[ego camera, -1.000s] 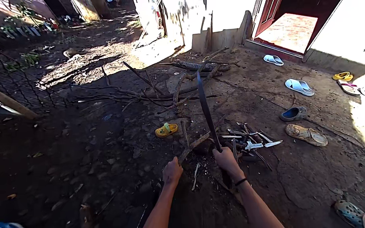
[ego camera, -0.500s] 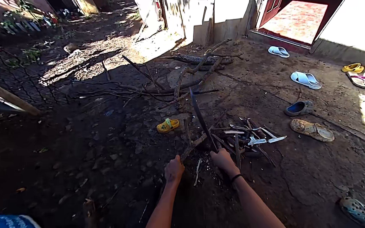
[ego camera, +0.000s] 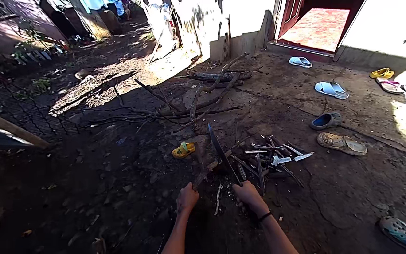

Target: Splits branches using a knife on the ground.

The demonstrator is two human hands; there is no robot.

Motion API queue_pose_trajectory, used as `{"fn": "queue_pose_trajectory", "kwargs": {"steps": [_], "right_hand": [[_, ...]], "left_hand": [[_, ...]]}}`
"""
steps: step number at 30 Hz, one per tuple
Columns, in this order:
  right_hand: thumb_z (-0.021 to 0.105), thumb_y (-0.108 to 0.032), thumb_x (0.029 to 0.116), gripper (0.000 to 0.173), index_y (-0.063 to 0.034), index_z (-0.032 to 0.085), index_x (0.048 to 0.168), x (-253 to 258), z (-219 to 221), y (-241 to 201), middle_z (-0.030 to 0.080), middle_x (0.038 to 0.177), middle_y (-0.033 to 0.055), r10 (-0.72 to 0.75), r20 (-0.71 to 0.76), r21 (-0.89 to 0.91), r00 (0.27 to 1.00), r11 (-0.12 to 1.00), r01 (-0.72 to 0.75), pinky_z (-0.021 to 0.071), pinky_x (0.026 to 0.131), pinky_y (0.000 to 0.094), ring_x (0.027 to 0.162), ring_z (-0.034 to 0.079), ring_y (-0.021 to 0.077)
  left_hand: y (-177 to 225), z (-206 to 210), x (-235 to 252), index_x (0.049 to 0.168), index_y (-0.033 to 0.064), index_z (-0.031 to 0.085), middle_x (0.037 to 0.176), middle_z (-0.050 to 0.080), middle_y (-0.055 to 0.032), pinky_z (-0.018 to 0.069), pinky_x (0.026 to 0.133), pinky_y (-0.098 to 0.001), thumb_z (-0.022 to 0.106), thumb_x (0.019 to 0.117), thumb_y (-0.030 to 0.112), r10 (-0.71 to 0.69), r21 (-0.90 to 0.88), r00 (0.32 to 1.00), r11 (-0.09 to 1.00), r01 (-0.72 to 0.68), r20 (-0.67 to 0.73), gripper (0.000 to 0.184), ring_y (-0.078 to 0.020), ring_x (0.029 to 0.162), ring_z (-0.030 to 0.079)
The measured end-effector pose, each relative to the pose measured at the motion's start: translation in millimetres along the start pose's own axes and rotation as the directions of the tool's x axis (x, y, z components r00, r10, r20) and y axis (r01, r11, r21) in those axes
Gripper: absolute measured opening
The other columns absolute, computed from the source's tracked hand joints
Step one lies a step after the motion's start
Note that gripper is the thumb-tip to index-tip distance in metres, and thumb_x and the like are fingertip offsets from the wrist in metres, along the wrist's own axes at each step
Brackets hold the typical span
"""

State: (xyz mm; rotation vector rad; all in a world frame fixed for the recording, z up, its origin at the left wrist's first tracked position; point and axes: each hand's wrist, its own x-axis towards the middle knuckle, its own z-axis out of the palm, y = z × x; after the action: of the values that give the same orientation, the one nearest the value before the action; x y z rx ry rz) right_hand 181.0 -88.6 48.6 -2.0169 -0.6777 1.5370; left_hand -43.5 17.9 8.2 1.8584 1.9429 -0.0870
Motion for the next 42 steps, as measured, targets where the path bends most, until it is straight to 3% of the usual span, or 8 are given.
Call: {"fn": "queue_pose_trajectory", "kwargs": {"steps": [6, 13, 16, 20, 26, 31, 36, 42], "right_hand": [[0.051, -0.037, 0.1066, 0.032, -0.0067, 0.056, 0.100, -1, 4, 22, 0.057, 0.060, 0.0025, 0.073, 0.058, 0.137, 0.996, 0.987, -0.081, 0.0510, 0.042, 0.0292, 0.043, 0.057, 0.0124], [0.048, -0.031, 0.1103, 0.032, -0.0051, 0.057, 0.094, -47, -20, 13, 0.054, 0.057, 0.0024, -0.014, 0.101, 0.372, 0.995, 0.928, -0.024, 0.0500, 0.042, 0.0275, 0.042, 0.055, 0.0124], [0.048, -0.026, 0.1104, 0.031, -0.0045, 0.056, 0.090, -72, -44, 5, 0.054, 0.056, 0.0030, -0.070, 0.040, 0.467, 0.997, 0.883, 0.043, 0.0512, 0.041, 0.0276, 0.042, 0.055, 0.0125], [0.047, -0.018, 0.1085, 0.029, -0.0053, 0.056, 0.084, -98, -73, 2, 0.054, 0.054, 0.0033, -0.126, -0.084, 0.528, 0.989, 0.836, 0.151, 0.0509, 0.040, 0.0268, 0.040, 0.054, 0.0121], [0.046, -0.015, 0.1015, 0.024, -0.0082, 0.056, 0.081, -121, -94, 11, 0.054, 0.052, 0.0018, -0.210, -0.216, 0.577, 0.954, 0.761, 0.298, 0.0511, 0.039, 0.0266, 0.039, 0.054, 0.0112], [0.045, -0.014, 0.0982, 0.022, -0.0100, 0.056, 0.079, -133, -104, 17, 0.055, 0.051, 0.0012, -0.261, -0.233, 0.606, 0.937, 0.715, 0.350, 0.0513, 0.039, 0.0266, 0.039, 0.054, 0.0110], [0.046, -0.013, 0.0973, 0.022, -0.0125, 0.057, 0.078, -144, -107, 16, 0.056, 0.052, -0.0003, -0.349, -0.234, 0.624, 0.907, 0.662, 0.416, 0.0510, 0.039, 0.0254, 0.040, 0.055, 0.0097], [0.047, -0.011, 0.0977, 0.021, -0.0130, 0.058, 0.079, -152, -108, 17, 0.057, 0.054, -0.0015, -0.433, -0.242, 0.621, 0.869, 0.619, 0.481, 0.0515, 0.041, 0.0239, 0.042, 0.056, 0.0081]], "left_hand": [[-63, -55, 29, 0.128, -0.0006, 0.058, 0.093, 0.064, -0.0200, 0.0573, 0.060, -0.0454, 0.064, 0.0977, 0.016, -0.229, -0.348, 0.958, 0.924, 0.159, -0.171, 0.035, -0.0268, 0.066, 0.065], [-125, -74, 57, 0.158, 0.0015, 0.032, 0.156, 0.032, -0.0367, 0.0386, 0.108, -0.0698, 0.092, 0.0758, 0.038, -0.471, 0.008, 0.830, 0.868, 0.496, -0.301, 0.108, -0.0554, 0.144, 0.034], [-77, -69, 63, 0.154, 0.0030, 0.042, 0.163, 0.018, -0.0372, 0.0150, 0.110, -0.0841, 0.081, 0.0865, 0.030, -0.258, 0.133, 0.863, 0.929, 0.345, -0.435, 0.082, -0.0601, 0.151, 0.012], [55, -58, 63, 0.127, -0.0050, 0.064, 0.117, 0.070, -0.0271, 0.0492, 0.100, -0.0601, 0.042, 0.1107, 0.013, 0.254, 0.005, 0.936, 0.965, -0.260, -0.245, 0.033, -0.0440, 0.112, 0.068], [165, -6, 86, 0.128, 0.0003, 0.068, 0.121, 0.069, -0.0253, 0.0508, 0.100, -0.0581, 0.049, 0.0981, -0.008, 0.461, -0.126, 0.871, 0.866, -0.483, -0.171, 0.036, -0.0422, 0.113, 0.067], [173, 10, 108, 0.101, -0.0047, 0.068, 0.091, 0.070, -0.0270, 0.0539, 0.084, -0.0617, 0.051, 0.1096, 0.032, 0.333, -0.067, 0.900, 0.929, -0.364, -0.280, 0.042, -0.0454, 0.094, 0.071], [169, 6, 113, 0.147, -0.0067, 0.047, 0.150, 0.051, -0.0266, 0.0438, 0.112, -0.0562, 0.051, 0.0979, -0.007, 0.387, -0.127, 0.910, 0.905, -0.406, -0.148, 0.049, -0.0420, 0.133, 0.055], [161, 7, 106, 0.134, -0.0022, 0.059, 0.129, 0.064, -0.0272, 0.0466, 0.107, -0.0574, 0.064, 0.1006, 0.014, 0.354, 0.031, 0.928, 0.933, -0.359, 0.114, 0.038, -0.0412, 0.124, 0.061]]}}
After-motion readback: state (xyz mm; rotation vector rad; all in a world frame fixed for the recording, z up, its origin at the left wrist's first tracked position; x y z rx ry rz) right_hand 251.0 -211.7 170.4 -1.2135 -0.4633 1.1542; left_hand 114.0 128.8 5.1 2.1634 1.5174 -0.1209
